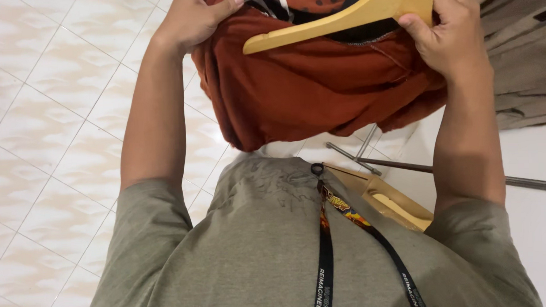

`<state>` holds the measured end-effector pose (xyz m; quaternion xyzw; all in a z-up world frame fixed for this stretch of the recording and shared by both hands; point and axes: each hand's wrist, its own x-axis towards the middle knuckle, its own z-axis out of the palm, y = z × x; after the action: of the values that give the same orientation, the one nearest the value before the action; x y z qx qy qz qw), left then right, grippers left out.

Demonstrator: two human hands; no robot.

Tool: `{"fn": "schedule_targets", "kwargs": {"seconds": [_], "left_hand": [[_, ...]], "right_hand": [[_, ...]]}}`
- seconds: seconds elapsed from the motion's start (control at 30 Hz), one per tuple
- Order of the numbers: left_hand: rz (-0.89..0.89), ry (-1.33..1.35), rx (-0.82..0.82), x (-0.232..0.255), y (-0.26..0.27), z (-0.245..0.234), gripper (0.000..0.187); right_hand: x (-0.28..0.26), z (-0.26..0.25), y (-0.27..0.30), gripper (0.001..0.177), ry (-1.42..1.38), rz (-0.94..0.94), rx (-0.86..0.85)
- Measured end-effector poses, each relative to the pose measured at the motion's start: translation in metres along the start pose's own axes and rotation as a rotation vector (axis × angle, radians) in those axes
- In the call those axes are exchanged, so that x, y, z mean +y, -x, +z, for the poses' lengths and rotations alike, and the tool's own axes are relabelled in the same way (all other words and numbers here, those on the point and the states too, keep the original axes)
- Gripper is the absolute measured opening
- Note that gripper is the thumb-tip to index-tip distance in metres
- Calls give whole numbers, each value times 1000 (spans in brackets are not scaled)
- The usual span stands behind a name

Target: The person takes clothes from a cardboard box, places them on wooden hangers, and hangs them on a metal clothing rack. The person handles a beige jacket, an orange hoodie, and a blue shirt, buttoning the jacket and adjusting the hoodie before hanging each item.

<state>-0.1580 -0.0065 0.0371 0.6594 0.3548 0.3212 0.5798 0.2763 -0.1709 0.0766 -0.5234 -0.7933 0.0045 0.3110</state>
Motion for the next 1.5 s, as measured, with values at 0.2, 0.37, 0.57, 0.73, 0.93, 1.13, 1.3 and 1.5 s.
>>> {"fn": "schedule_targets", "kwargs": {"seconds": [0.2,0.37,0.57,0.73,0.93,1.13,1.3,1.5], "left_hand": [[15,-501,2,15,-8,1,31],[203,-366,-50,2,-10,-1,29],[105,-176,-58,-15,-10,-4,24],[408,-344,59,-16,-9,-5,21],[417,-1140,430,-11,-6,-3,24],[182,-474,225,18,-2,27,35],[257,-496,163,43,14,53,31],[404,-808,347,60,21,15,28]], "right_hand": [[0,-10,4,52,-91,5,1],[2,-11,3,52,-54,46,-2],[10,-5,5,50,-186,82,86],[14,2,2,47,-161,-48,76],[2,23,-3,47,-205,30,-14],[-36,57,-20,42,-41,29,4],[-59,72,-36,49,143,68,33],[-42,42,-40,44,9,118,-86]]}}
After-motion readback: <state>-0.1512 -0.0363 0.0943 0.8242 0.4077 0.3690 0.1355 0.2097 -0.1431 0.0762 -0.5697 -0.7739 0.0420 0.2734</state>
